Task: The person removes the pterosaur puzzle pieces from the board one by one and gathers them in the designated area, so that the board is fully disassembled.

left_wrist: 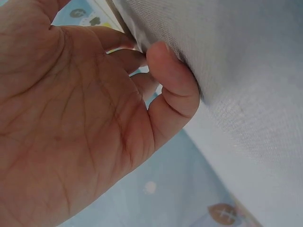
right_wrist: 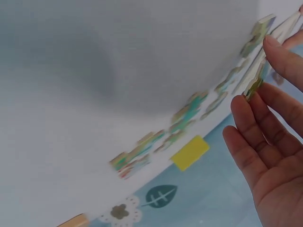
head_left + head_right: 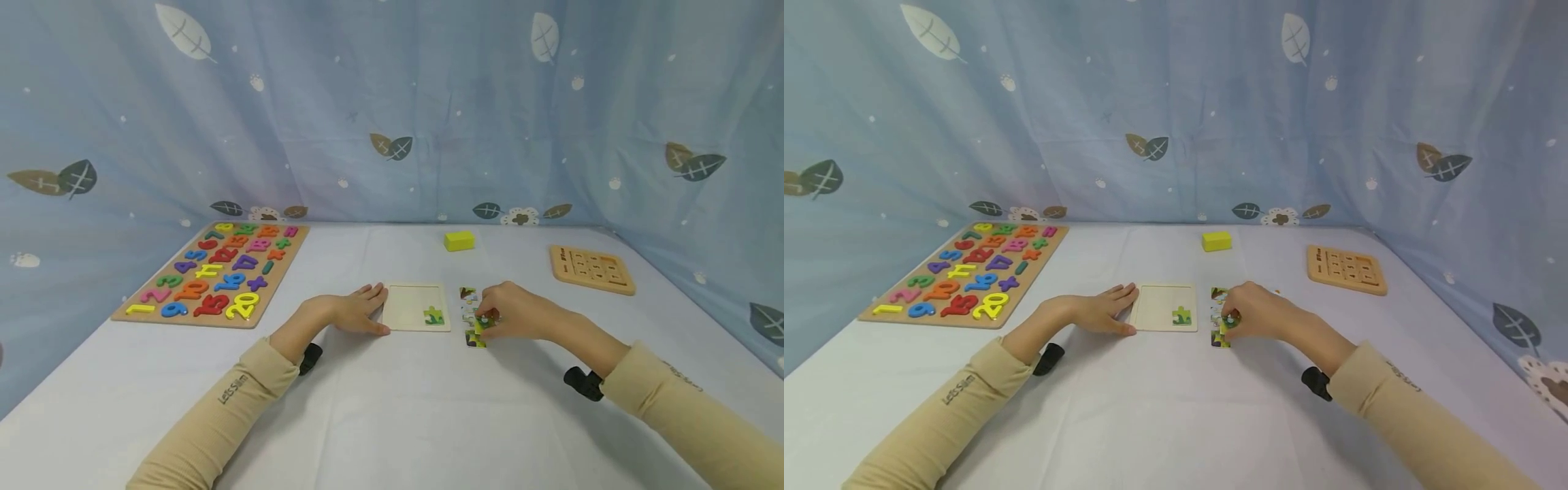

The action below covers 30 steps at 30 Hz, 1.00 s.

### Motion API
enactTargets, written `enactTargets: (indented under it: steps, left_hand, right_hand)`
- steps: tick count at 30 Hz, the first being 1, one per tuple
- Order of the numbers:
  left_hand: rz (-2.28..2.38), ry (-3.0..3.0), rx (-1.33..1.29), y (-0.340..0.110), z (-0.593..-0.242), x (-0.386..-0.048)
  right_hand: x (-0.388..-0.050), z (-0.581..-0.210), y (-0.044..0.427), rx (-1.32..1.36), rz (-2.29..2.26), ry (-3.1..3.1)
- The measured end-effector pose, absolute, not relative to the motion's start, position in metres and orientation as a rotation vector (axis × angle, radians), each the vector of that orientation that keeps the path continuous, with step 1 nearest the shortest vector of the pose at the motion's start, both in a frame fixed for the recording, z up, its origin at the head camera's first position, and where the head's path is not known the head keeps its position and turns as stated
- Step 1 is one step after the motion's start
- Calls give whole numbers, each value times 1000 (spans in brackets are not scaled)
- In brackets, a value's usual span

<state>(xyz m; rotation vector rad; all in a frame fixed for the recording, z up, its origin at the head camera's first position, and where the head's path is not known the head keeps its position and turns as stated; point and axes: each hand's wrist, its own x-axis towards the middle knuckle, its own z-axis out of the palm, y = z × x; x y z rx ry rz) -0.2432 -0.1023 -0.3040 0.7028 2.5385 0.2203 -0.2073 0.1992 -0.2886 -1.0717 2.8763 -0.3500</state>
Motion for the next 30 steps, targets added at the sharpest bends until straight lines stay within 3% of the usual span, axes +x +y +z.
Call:
enactTargets:
  steps: [14, 30]
  left_hand:
    - [232, 2536, 695, -102, -303, -242]
    - [223, 2537, 631, -100, -300, -240]
  right_hand:
    - [-201, -296, 229, -1014, -368, 2866]
    - [-205, -295, 225, -1123, -411, 2795]
